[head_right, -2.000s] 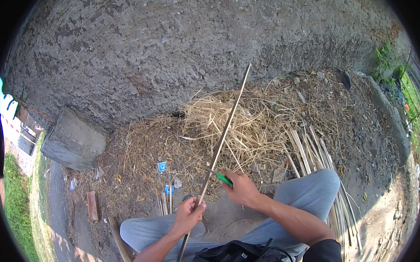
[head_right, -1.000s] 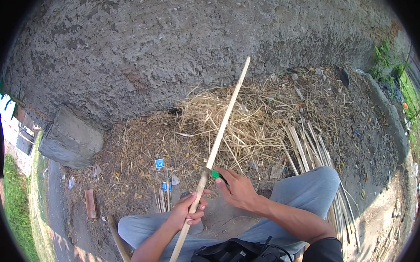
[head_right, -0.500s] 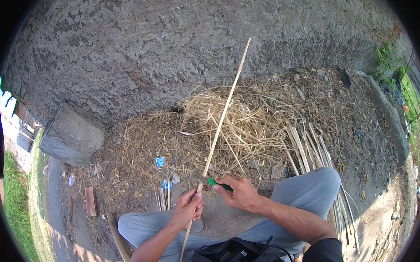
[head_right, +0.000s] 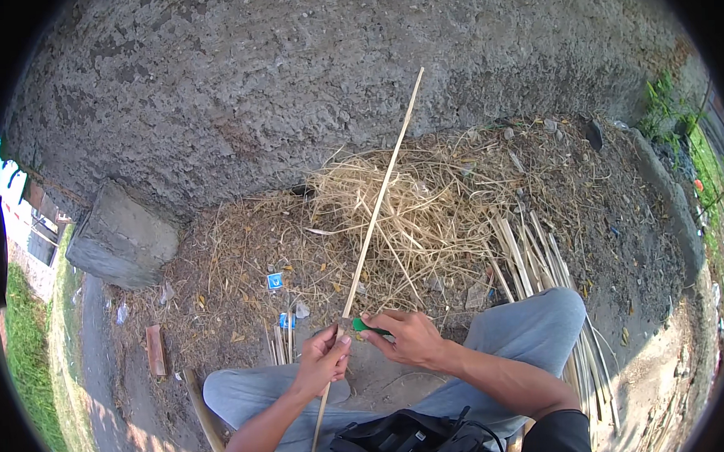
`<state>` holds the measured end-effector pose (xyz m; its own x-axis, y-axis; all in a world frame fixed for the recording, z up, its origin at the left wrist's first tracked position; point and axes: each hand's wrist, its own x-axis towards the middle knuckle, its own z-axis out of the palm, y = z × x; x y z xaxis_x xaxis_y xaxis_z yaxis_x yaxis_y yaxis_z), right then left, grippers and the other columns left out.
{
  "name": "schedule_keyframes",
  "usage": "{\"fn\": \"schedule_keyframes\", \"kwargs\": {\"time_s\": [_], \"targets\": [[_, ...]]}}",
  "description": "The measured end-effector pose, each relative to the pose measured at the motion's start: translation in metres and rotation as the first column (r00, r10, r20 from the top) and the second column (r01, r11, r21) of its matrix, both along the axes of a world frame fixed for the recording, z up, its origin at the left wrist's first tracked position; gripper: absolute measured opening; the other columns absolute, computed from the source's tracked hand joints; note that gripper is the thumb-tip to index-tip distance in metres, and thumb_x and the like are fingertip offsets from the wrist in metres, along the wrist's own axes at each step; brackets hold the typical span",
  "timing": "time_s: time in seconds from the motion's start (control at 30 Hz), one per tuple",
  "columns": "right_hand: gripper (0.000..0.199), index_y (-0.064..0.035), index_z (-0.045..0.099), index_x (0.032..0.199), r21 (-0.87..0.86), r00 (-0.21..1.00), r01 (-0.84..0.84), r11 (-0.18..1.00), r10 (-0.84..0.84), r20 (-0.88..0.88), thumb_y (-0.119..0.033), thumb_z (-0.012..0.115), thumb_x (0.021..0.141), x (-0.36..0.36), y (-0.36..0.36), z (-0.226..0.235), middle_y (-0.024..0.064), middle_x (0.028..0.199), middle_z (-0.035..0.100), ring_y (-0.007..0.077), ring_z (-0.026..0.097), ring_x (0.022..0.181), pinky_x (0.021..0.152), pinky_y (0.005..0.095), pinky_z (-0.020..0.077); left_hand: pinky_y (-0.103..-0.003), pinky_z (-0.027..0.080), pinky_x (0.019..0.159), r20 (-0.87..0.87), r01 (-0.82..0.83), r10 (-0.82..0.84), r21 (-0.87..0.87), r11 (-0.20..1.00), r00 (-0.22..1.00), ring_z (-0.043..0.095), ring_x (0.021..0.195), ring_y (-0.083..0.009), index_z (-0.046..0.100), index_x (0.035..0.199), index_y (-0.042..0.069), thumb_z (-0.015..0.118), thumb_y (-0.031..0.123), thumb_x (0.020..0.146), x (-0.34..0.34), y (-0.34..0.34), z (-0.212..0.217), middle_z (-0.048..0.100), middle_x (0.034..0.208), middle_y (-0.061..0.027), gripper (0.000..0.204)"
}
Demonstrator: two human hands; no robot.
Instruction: The person shapes a long wooden stick, first shaving it with a utility knife and then scraping along its surface with a metal blade.
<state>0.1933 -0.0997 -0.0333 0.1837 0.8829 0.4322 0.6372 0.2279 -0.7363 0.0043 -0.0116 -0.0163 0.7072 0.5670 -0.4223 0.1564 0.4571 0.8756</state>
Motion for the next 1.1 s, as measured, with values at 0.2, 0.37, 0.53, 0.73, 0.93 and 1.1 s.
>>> {"fn": "schedule_keyframes", "kwargs": {"time_s": [0.2, 0.37, 0.53, 0.73, 0.93, 1.1], "targets": [[0.02, -0.0064, 0.065, 0.095, -0.053, 0.999, 0.027, 0.998, -0.028, -0.02, -0.022, 0.071, 0.084, 0.005, 0.001, -0.003, 0.0098, 0.092, 0.071, 0.0293, 0.066, 0.059, 0.049, 0.037, 0.0528, -0.023, 0.024, 0.038, 0.004, 0.012, -0.012, 0.001, 1.0, 1.0, 0.032, 0.044, -0.003, 0.051, 0.119, 0.003, 0.052, 0.014, 0.099, 0.003, -0.002, 0.01, 0.042, 0.068, 0.0019, 0.022], [0.019, -0.006, 0.065, 0.096, -0.041, 0.982, 0.103, 0.994, -0.108, -0.152, -0.021, 0.07, 0.085, 0.01, 0.004, -0.006, 0.0116, 0.092, 0.071, 0.0312, 0.067, 0.063, 0.053, 0.0373, 0.0535, -0.022, 0.026, 0.038, -0.001, 0.024, -0.024, -0.004, 1.0, 1.0, 0.031, 0.043, -0.0041, 0.049, 0.129, 0.004, 0.05, 0.015, 0.1, 0.001, -0.001, 0.012, 0.041, 0.068, 0.0015, 0.031], [0.02, -0.0091, 0.067, 0.1, -0.043, 1.0, 0.023, 0.999, -0.024, -0.003, -0.023, 0.07, 0.085, 0.003, -0.003, 0.007, 0.0104, 0.086, 0.07, 0.0301, 0.065, 0.057, 0.049, 0.0375, 0.0514, -0.022, 0.024, 0.037, 0.037, 0.031, -0.026, -0.143, 0.989, 0.999, 0.032, 0.043, -0.0036, 0.05, 0.124, 0.005, 0.048, 0.016, 0.101, -0.003, 0.005, 0.003, 0.039, 0.068, 0.0022, 0.026], [0.019, -0.0088, 0.068, 0.098, -0.051, 0.996, 0.021, 0.998, -0.016, 0.083, -0.02, 0.071, 0.084, 0.005, -0.004, 0.01, 0.0101, 0.083, 0.069, 0.0283, 0.063, 0.053, 0.045, 0.0368, 0.0496, -0.021, 0.021, 0.037, 0.092, 0.052, -0.023, -0.331, 0.942, 0.996, 0.028, 0.044, -0.002, 0.052, 0.111, 0.007, 0.051, 0.017, 0.1, 0.0, 0.005, 0.015, 0.035, 0.067, 0.0045, 0.015], [0.022, -0.0109, 0.067, 0.103, -0.033, 0.995, 0.065, 0.997, -0.062, 0.075, -0.023, 0.07, 0.085, 0.009, -0.001, 0.0, 0.0104, 0.082, 0.069, 0.0294, 0.063, 0.052, 0.045, 0.0384, 0.0502, -0.021, 0.02, 0.037, 0.028, 0.121, -0.117, -0.196, 0.973, 0.993, 0.027, 0.043, -0.0014, 0.05, 0.111, 0.008, 0.052, 0.013, 0.099, -0.003, -0.001, 0.002, 0.031, 0.061, 0.0074, 0.013], [0.022, -0.0113, 0.068, 0.103, -0.017, 0.994, 0.018, 1.0, -0.016, 0.108, -0.023, 0.07, 0.084, 0.003, -0.005, 0.003, 0.0103, 0.081, 0.068, 0.0295, 0.063, 0.052, 0.045, 0.0382, 0.05, -0.022, 0.023, 0.037, -0.011, 0.148, -0.148, -0.045, 0.988, 0.989, 0.032, 0.042, -0.0018, 0.049, 0.106, 0.007, 0.059, 0.01, 0.094, -0.002, -0.003, -0.005, 0.037, 0.061, 0.0073, 0.016]]}}
